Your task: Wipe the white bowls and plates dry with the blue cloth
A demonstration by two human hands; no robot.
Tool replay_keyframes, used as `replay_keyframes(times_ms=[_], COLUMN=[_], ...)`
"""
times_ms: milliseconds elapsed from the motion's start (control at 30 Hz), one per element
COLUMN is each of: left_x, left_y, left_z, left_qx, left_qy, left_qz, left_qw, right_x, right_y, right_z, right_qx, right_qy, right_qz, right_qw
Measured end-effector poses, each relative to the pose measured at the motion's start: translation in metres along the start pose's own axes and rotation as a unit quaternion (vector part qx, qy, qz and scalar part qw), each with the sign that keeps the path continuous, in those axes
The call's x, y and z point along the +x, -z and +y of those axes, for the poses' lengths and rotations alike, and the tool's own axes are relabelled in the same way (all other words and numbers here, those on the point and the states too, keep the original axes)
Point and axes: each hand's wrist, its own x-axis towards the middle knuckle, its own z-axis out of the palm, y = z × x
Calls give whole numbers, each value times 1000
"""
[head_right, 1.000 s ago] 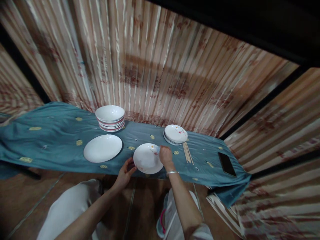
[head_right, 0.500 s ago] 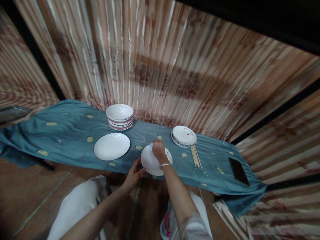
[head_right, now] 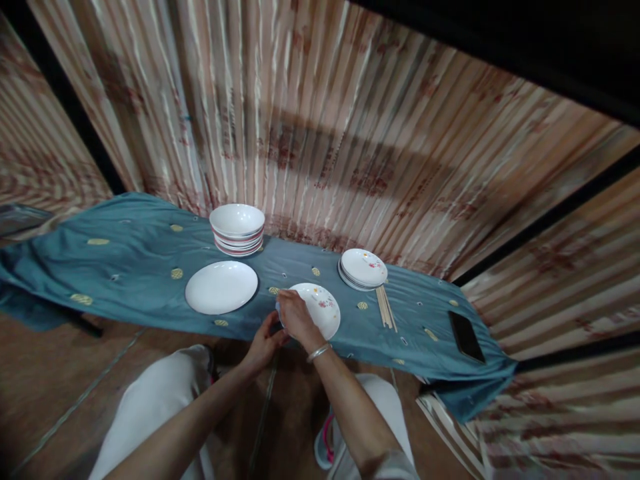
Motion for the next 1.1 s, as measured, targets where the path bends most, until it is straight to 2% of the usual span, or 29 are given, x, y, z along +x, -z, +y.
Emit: replay_keyframes(times_ms=[167, 333, 533, 767, 933, 1100], left_x=[-1, -3, -6, -4, 0, 1], left_y=[-1, 0, 0, -3, -1, 1], left_z=[7, 16, 21, 19, 13, 13], left_qx=[-15, -29, -26, 6, 17, 19], left_qy=[15, 48, 46, 29, 11, 11], left_qz=[15, 16, 11, 23, 18, 22], left_qw=[1000, 998, 999, 999, 1000, 1000], right_x=[-21, -42, -77, -119, -140, -158], right_y=[5, 11, 22, 34, 35, 46], right_z=[-10, -18, -25, -15, 7, 43], right_qx=[34, 7, -50, -85, -68, -25], right_qy=[4, 28, 62, 79, 24, -103], right_qz=[-12, -15, -7, 22, 56, 154], right_qw=[999, 999, 997, 993, 996, 982])
